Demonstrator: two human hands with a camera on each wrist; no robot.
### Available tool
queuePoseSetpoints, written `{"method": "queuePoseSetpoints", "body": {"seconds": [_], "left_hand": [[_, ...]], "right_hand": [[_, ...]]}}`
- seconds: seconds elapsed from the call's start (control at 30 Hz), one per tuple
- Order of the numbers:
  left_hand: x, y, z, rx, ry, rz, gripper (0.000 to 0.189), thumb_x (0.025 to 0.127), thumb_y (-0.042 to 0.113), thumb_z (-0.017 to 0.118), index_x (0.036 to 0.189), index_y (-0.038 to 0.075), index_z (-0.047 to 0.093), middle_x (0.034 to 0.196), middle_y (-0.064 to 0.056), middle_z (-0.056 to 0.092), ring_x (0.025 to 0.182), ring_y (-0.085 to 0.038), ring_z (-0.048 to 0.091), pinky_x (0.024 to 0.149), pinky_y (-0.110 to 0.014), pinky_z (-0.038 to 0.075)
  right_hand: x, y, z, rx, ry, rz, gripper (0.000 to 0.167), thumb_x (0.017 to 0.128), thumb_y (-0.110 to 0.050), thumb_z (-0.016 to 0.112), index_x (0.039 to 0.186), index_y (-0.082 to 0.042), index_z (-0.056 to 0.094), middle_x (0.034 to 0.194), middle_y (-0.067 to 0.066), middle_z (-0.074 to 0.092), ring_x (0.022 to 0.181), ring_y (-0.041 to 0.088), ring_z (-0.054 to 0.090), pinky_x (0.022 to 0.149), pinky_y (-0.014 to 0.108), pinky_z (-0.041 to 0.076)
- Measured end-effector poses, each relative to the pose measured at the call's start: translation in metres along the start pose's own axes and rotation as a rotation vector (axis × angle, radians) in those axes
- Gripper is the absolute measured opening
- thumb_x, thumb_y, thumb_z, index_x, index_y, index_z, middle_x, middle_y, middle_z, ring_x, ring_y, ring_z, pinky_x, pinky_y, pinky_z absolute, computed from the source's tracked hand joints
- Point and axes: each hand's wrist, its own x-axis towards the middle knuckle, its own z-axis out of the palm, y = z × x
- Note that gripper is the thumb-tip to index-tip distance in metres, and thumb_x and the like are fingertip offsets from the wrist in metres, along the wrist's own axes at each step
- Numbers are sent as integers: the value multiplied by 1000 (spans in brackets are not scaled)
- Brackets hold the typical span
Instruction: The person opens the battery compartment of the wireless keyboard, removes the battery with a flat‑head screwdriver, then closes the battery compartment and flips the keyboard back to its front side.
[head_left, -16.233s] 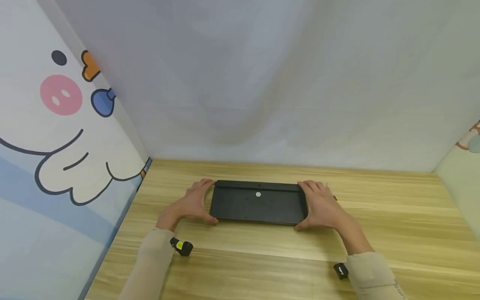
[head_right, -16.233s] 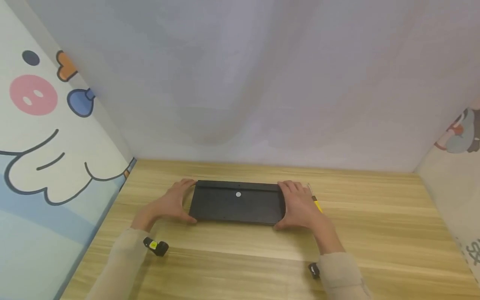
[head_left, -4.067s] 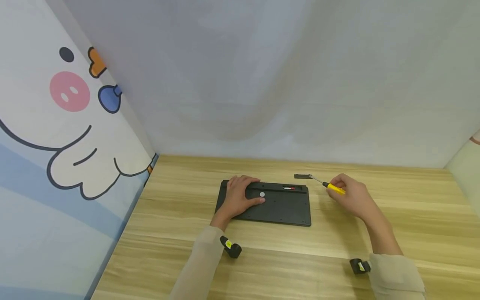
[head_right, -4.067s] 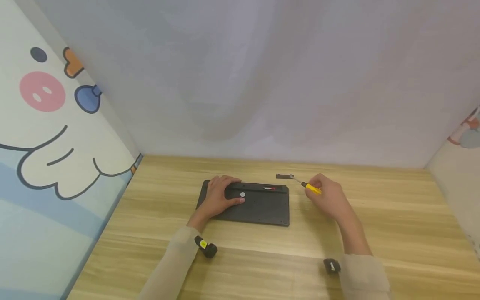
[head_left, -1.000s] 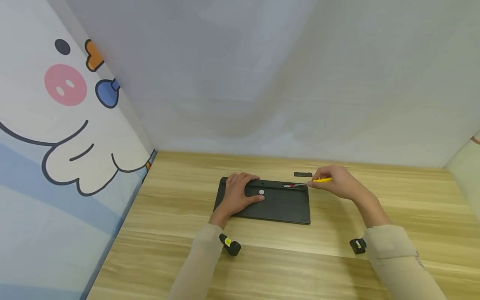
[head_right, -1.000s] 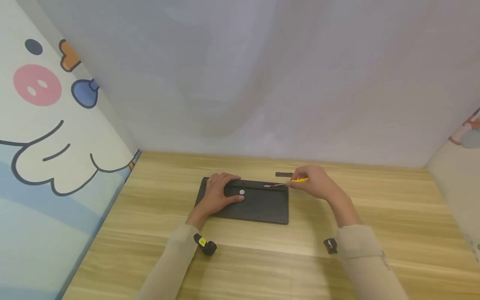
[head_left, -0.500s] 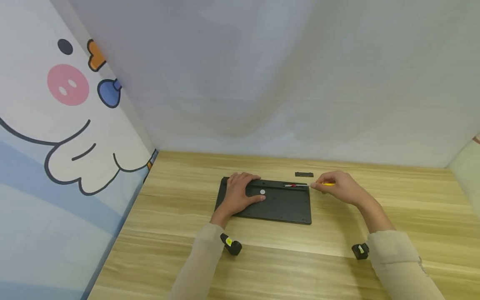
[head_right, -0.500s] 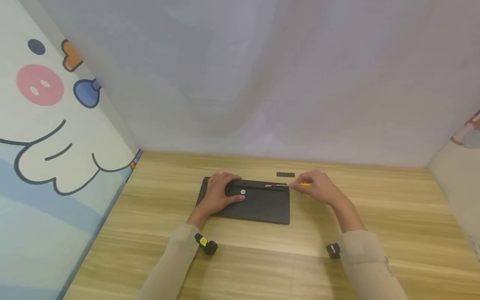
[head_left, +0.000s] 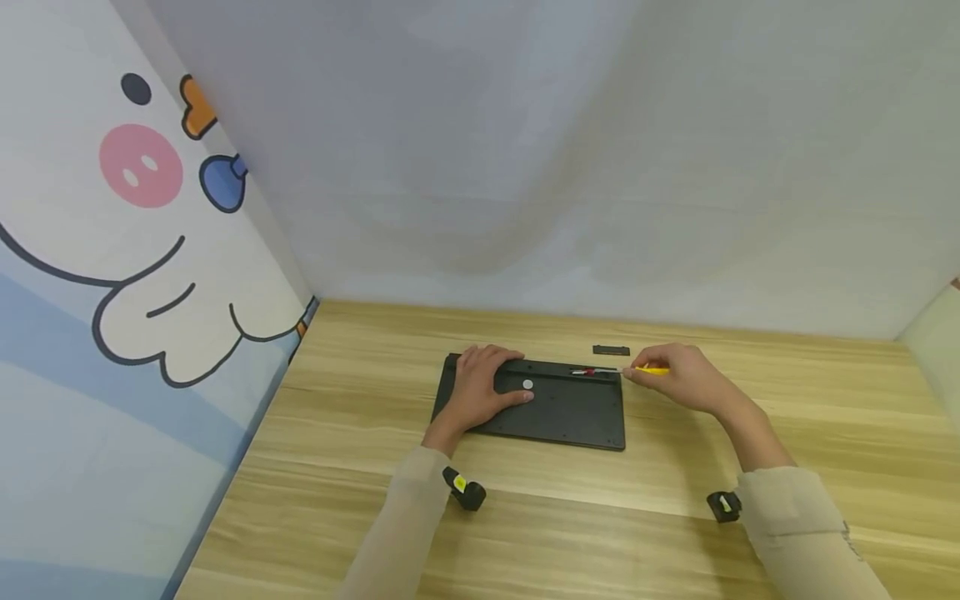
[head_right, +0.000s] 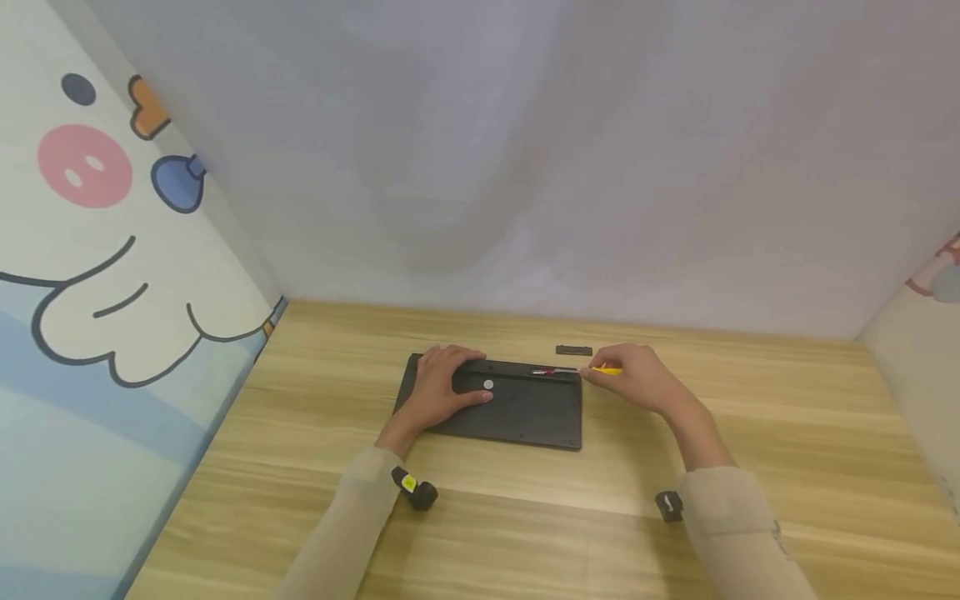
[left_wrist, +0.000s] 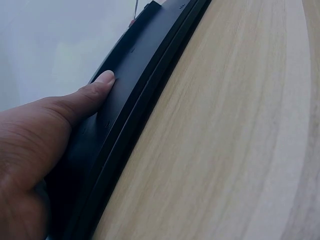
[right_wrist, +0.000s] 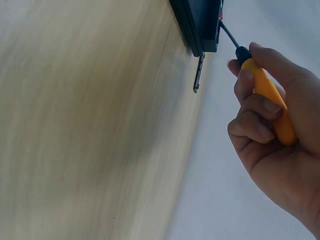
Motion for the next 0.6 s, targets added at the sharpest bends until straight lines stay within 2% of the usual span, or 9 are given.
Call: {"method": "queuePoseSetpoints", "body": {"seconds": [0.27,0.6], "left_hand": [[1,-1,1,3,4,4,63,86,42,81,140,19,59,137,-6,62,136,-28,54,131,-56,14],[1,-3,1,5,7,10,63,86,43,81,141,19,59,137,-6,62,136,-27,54,131,-56,15]], "right_hand": [[1,-12,-6,-87,14,-38,18,100,-31,67,101,-15,75,106,12,75,101,32,69,85,54,58],[5,-17,-10,-122,-15,-60,15,98,-28,70,100,-14,77,107,13,76,101,33,70,86,54,59]]}}
